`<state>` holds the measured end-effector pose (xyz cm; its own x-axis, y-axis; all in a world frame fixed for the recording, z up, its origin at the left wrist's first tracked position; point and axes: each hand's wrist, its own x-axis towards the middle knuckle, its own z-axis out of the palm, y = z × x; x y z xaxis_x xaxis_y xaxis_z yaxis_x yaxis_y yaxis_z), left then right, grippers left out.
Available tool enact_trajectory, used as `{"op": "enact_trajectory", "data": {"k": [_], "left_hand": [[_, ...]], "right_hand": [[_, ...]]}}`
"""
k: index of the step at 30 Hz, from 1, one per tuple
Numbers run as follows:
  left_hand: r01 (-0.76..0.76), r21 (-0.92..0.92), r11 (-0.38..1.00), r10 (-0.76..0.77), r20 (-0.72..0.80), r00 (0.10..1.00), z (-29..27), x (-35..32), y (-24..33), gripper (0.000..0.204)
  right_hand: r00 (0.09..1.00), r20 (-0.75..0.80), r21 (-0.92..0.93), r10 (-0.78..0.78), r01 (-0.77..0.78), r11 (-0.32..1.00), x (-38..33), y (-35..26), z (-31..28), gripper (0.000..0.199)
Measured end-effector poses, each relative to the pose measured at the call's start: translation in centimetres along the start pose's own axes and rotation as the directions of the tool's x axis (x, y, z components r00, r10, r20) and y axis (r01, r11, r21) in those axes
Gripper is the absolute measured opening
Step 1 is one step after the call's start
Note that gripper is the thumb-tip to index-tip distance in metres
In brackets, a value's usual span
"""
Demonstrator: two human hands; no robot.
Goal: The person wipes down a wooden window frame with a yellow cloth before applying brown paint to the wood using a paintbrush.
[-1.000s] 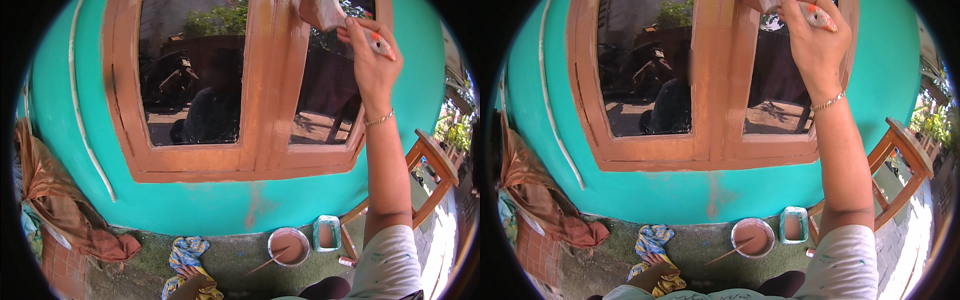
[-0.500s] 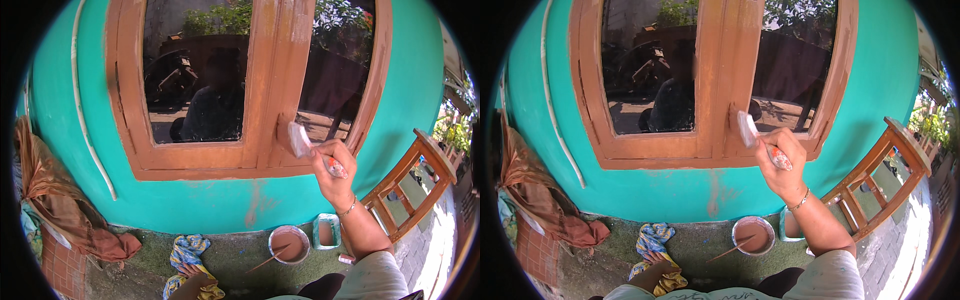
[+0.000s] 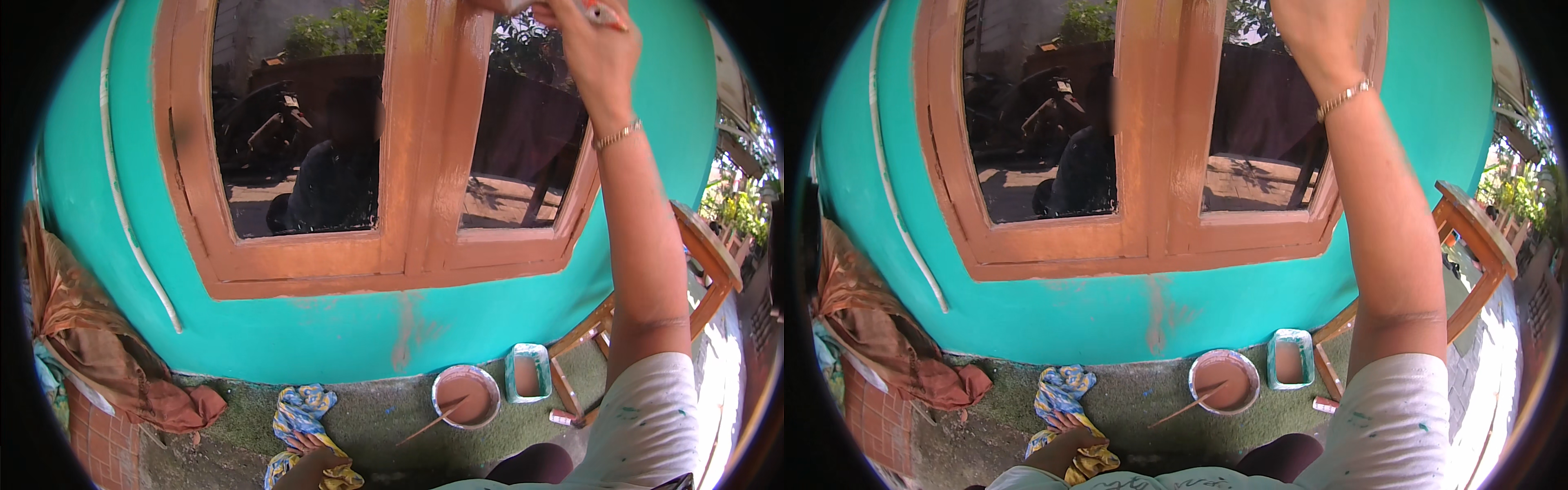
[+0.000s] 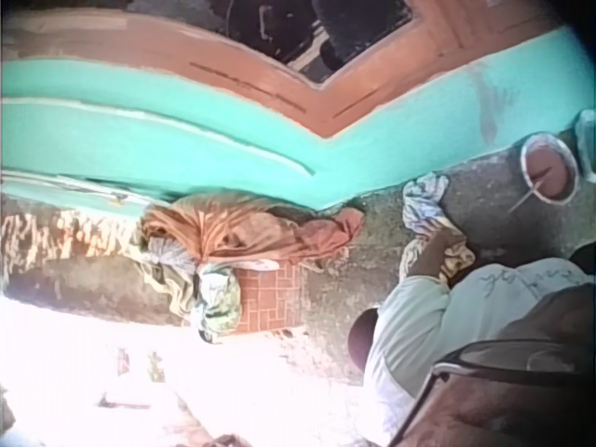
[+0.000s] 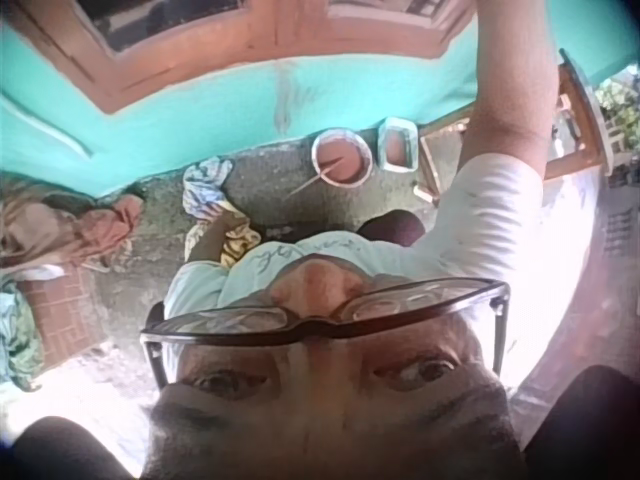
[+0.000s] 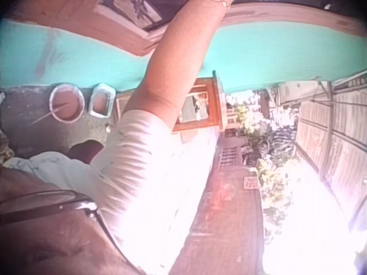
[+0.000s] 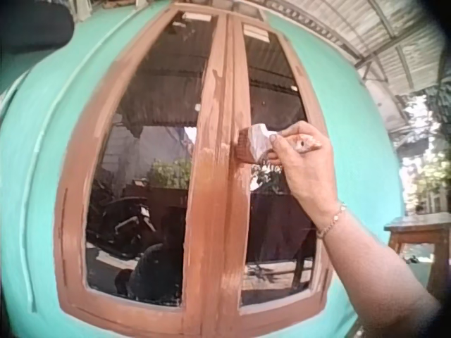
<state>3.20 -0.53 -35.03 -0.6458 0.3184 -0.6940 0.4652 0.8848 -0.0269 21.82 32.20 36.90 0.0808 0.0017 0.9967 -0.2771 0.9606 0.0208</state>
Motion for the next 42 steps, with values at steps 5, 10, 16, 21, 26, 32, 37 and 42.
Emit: {"op": "enact_trajectory", "data": {"k": [5, 10, 16, 21, 26, 32, 37, 42], "left_hand": [[-0.016, 0.036, 0.999, 0.017, -0.044, 0.999, -0.5, 0.3, 1.1, 0.164], [-0.004, 0.026, 1.000, 0.005, -0.015, 1.000, -1.0, -0.4, 0.8, 0.161], [-0.009, 0.031, 0.999, 0.010, -0.022, 1.000, -0.4, -0.1, 0.8, 0.160], [-0.005, 0.050, 0.999, 0.005, 0.000, 1.000, -1.0, -0.3, 1.1, 0.162], [-0.005, 0.055, 0.998, 0.005, -0.010, 1.000, -1.2, -0.2, 1.3, 0.164], [0.003, 0.042, 0.999, -0.003, -0.005, 1.000, -1.1, -0.6, 0.9, 0.161], [-0.005, 0.038, 0.999, 0.005, 0.006, 1.000, -1.9, -0.6, 1.3, 0.161], [-0.033, -0.005, 0.999, 0.033, -0.025, 0.999, -0.9, -0.5, 0.8, 0.161]], "right_hand": [[0.982, -0.132, -0.276, -0.134, 0.094, 0.957, 3.9, -0.5, 1.3, 0.010], [0.998, -0.009, -0.160, -0.069, 0.067, 0.985, -1.0, 2.0, 0.2, 0.011], [0.972, 0.235, -0.334, -0.004, 0.084, 0.939, -14.0, -2.3, -2.7, 0.010], [0.924, 0.309, -0.205, 0.223, -0.164, 0.965, -17.1, -3.4, -3.9, 0.008], [0.892, 0.263, -0.236, 0.367, -0.309, 0.921, -11.9, -2.3, -2.9, 0.010], [0.997, 0.050, 0.014, -0.065, 0.064, 0.998, -2.4, -0.5, -0.8, 0.011], [0.981, -0.014, -0.118, -0.193, 0.190, 0.975, -0.8, 0.5, -0.1, 0.009], [0.986, 0.108, -0.350, -0.128, 0.158, 0.924, -10.8, 0.1, -1.0, 0.012]]}}
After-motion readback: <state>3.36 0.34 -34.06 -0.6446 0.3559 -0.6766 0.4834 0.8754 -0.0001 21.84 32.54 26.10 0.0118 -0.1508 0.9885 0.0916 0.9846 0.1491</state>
